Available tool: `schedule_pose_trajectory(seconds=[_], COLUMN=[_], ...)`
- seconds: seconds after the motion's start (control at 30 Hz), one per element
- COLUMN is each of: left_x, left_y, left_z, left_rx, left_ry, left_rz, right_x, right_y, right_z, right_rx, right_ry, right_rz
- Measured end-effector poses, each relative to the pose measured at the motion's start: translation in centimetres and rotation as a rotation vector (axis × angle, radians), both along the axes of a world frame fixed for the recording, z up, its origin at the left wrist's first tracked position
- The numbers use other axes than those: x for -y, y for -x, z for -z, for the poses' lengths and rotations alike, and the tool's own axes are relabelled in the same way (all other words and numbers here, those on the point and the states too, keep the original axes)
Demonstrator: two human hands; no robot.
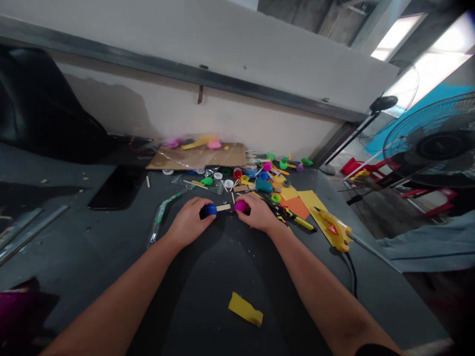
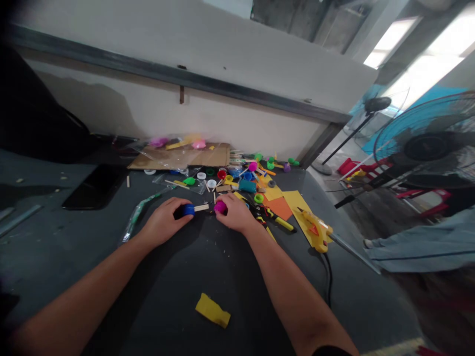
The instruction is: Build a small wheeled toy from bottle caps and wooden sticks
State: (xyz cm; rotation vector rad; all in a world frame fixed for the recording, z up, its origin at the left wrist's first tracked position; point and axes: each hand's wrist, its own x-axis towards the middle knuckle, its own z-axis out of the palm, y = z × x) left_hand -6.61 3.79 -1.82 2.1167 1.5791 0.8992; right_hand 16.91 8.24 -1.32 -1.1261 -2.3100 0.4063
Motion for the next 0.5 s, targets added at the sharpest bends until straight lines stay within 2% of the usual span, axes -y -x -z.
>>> schedule_pose_trajectory(seconds=[0.1,0.17,0.33,0.5], left_x=[0.00,0.00,-0.02,0.00], left_y=[-0.04,-0.06,-0.07,-0.05], left_z=[-0.05,-0.09,-0.13,-0.17], left_rx=[-0.007,-0.012,-0.010,-0.009], left_ry=[0.001,0.005,0.007,0.009], left_rz=[0.000,0.004,-0.003,0.000], right_x=[-0.32,-0.43,-0.24,-0.36], right_y=[-0.07,-0.15,0.02,0.75], right_z=[0.40,0.52,0.02,-0.08], right_rx=[-0.142,-0.224,-0.343,-0.521], right_ry=[-0.002,0.023,0.104,0.453], right_rz=[0.154,0.208,0.137,0.095])
